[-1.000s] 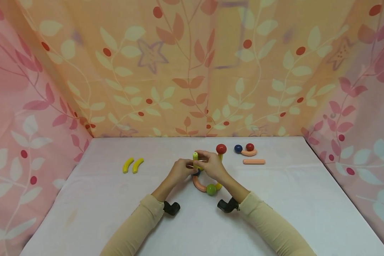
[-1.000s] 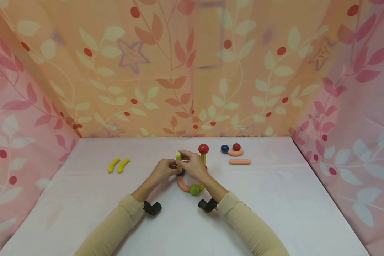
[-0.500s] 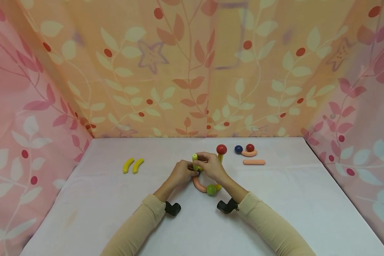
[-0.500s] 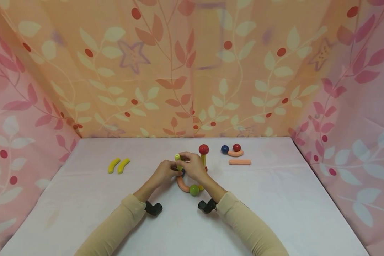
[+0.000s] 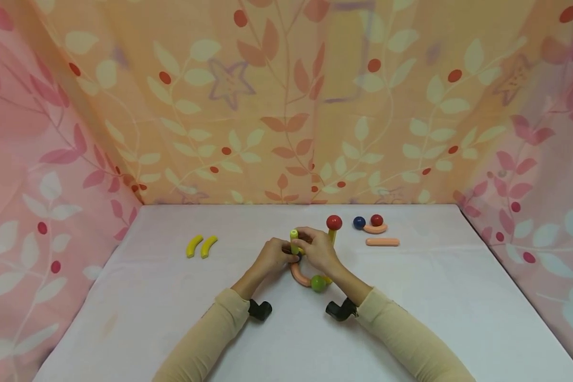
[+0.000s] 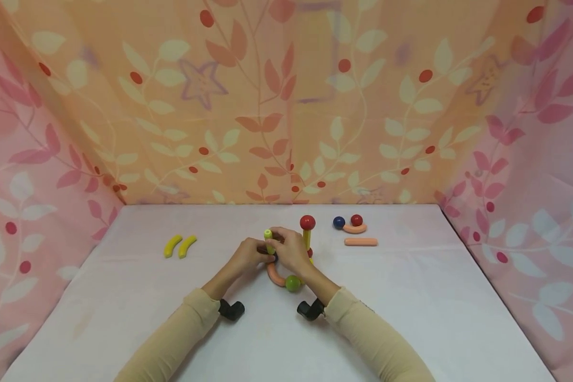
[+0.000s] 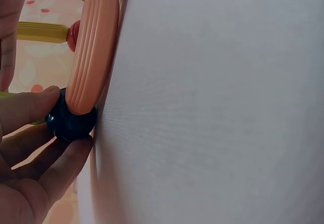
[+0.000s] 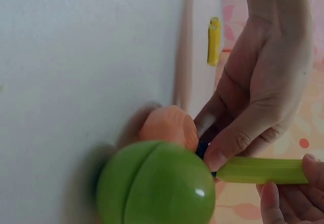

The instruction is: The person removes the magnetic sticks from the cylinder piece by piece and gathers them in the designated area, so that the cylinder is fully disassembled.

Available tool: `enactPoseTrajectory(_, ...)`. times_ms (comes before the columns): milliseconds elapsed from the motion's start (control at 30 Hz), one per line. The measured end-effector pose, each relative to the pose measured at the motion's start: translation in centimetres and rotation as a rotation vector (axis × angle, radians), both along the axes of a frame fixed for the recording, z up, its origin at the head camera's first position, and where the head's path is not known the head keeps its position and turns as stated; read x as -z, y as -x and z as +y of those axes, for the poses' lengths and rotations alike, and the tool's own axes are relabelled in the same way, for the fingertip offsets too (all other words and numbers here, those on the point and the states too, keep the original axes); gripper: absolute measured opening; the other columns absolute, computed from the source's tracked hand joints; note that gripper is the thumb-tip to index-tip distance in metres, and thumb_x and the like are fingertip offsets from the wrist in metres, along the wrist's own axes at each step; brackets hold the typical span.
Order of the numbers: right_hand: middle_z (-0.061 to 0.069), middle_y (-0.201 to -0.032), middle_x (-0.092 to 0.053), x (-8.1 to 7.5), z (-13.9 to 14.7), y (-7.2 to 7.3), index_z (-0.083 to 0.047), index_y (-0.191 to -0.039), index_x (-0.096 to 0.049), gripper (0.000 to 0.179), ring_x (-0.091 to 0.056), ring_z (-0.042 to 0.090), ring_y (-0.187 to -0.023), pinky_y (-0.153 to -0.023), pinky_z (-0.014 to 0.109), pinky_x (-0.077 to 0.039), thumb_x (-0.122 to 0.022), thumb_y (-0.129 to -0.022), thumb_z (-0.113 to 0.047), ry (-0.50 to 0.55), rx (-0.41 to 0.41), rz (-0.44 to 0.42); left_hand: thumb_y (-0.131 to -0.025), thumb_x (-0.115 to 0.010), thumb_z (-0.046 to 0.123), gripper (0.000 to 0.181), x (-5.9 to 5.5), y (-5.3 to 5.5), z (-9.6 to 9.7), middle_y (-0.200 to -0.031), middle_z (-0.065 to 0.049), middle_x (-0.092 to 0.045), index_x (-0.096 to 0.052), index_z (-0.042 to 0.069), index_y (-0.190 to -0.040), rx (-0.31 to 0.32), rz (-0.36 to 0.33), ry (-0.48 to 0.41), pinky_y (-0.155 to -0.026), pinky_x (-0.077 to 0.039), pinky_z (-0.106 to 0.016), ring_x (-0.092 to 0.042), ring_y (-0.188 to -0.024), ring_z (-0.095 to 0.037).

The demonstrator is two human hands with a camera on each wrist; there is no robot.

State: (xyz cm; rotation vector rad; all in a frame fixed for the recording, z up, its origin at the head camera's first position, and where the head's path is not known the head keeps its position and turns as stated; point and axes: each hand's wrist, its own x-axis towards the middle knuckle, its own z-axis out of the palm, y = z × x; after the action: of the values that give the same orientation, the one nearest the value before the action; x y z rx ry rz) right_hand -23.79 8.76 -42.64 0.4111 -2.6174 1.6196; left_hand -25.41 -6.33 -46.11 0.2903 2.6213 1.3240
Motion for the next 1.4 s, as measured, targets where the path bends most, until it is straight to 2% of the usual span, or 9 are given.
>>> enactPoseTrajectory(167, 0.016, -0.108, -0.072, -0.3, 0.0, -0.5, 0.001, -0.119, -0.066, 0.028, -0.067, 0.027, -0.104, -0.087, 0.033, -0.057, -0.065, -0.092, -0.008, 0.014, 0.032, 0.028, -0.082, -0.077, 0.01, 0.023, -0.1, 0.0, 0.2, -0.099, -0.012, -0.075, -0.075, 0.0, -0.102, 0.005, -0.015, -0.005, -0.087, -0.056, -0.037, -0.07, -0.097, -0.023)
enactPoseTrajectory(267, 0.015, -0.104, -0.073, -2.0, -0.3, -0.8, 0.001, -0.117, -0.067, 0.027, -0.07, 0.026, -0.099, -0.087, 0.035, -0.057, -0.066, -0.092, -0.008, 0.057, 0.033, 0.184, -0.083, -0.077, 0.012, 0.026, -0.2, 0.1, 0.1, -0.101, -0.012, -0.075, -0.074, 0.0, -0.106, 0.008, -0.008, 0.007, -0.088, -0.055, -0.036, -0.069, -0.099, -0.023)
enactPoseTrajectory(367, 0.015, -0.1, -0.073, -4.8, -0.7, -1.3, 0.001, -0.116, -0.067, 0.027, -0.071, 0.027, -0.094, -0.088, 0.039, -0.057, -0.067, -0.091, -0.009, 0.111, -0.026, 0.358, -0.083, -0.076, 0.011, 0.029, -0.5, 0.0, -0.1, -0.104, -0.013, -0.074, -0.072, -0.001, -0.109, -0.007, 0.0, 0.003, -0.088, -0.055, -0.036, -0.069, -0.102, -0.023)
enactPoseTrajectory(433, 0.015, -0.1, -0.073, -6.3, -0.9, -1.7, 0.0, -0.117, -0.067, 0.028, -0.071, 0.026, -0.093, -0.088, 0.039, -0.057, -0.068, -0.09, -0.009, 0.131, -0.079, 0.411, -0.083, -0.076, 0.009, 0.03, -0.7, 0.1, -0.3, -0.106, -0.014, -0.074, -0.072, -0.002, -0.11, -0.008, 0.009, -0.006, -0.087, -0.056, -0.036, -0.068, -0.102, -0.024)
enactPoseTrajectory(533, 0.015, -0.101, -0.073, -7.4, -0.8, -2.2, 0.002, -0.117, -0.067, 0.029, -0.07, 0.026, -0.094, -0.089, 0.037, -0.056, -0.068, -0.089, -0.007, 0.128, -0.133, 0.402, -0.082, -0.076, 0.008, 0.03, -0.8, 0.2, -0.3, -0.107, -0.014, -0.074, -0.072, -0.002, -0.11, -0.006, 0.005, -0.013, -0.086, -0.056, -0.035, -0.069, -0.103, -0.025)
enactPoseTrajectory(700, 0.016, -0.102, -0.072, -6.9, 0.1, -2.5, 0.003, -0.116, -0.067, 0.028, -0.069, 0.027, -0.096, -0.091, 0.039, -0.055, -0.068, -0.09, -0.007, 0.102, -0.139, 0.327, -0.083, -0.076, 0.01, 0.031, -0.5, 0.1, -0.1, -0.11, -0.014, -0.073, -0.072, -0.001, -0.111, -0.014, -0.029, 0.006, -0.09, -0.054, -0.036, -0.065, -0.11, -0.026)
enactPoseTrajectory(900, 0.016, -0.101, -0.072, -7.1, 1.8, -2.4, 0.003, -0.113, -0.068, 0.025, -0.069, 0.027, -0.096, -0.093, 0.036, -0.055, -0.069, -0.088, -0.004, 0.124, -0.147, 0.34, -0.084, -0.075, 0.011, 0.03, -0.3, -0.1, 0.1, -0.112, -0.013, -0.072, -0.072, 0.001, -0.113, -0.019, -0.05, 0.02, -0.093, -0.053, -0.039, -0.064, -0.112, -0.026)
enactPoseTrajectory(1233, 0.024, -0.101, -0.071, -8.9, 6.6, -1.8, 0.009, -0.115, -0.066, 0.03, -0.067, 0.002, -0.088, -0.081, 0.014, -0.054, -0.069, -0.087, 0.0, 0.175, -0.074, 0.385, -0.085, -0.075, 0.012, 0.03, -0.1, 0.0, 0.1, -0.109, -0.011, -0.073, -0.072, 0.003, -0.113, -0.019, -0.05, 0.034, -0.092, -0.054, -0.037, -0.065, -0.106, -0.023)
enactPoseTrajectory(1400, -0.004, -0.098, -0.072, -9.1, 10.3, -1.1, 0.012, -0.113, -0.066, 0.029, -0.066, -0.004, -0.088, -0.082, 0.011, -0.052, -0.069, -0.085, 0.006, 0.198, 0.029, 0.436, -0.085, -0.075, 0.013, 0.03, -0.1, 0.0, 0.3, -0.111, -0.011, -0.072, -0.072, 0.004, -0.114, -0.018, -0.064, 0.04, -0.095, -0.052, -0.038, -0.064, -0.11, -0.024)
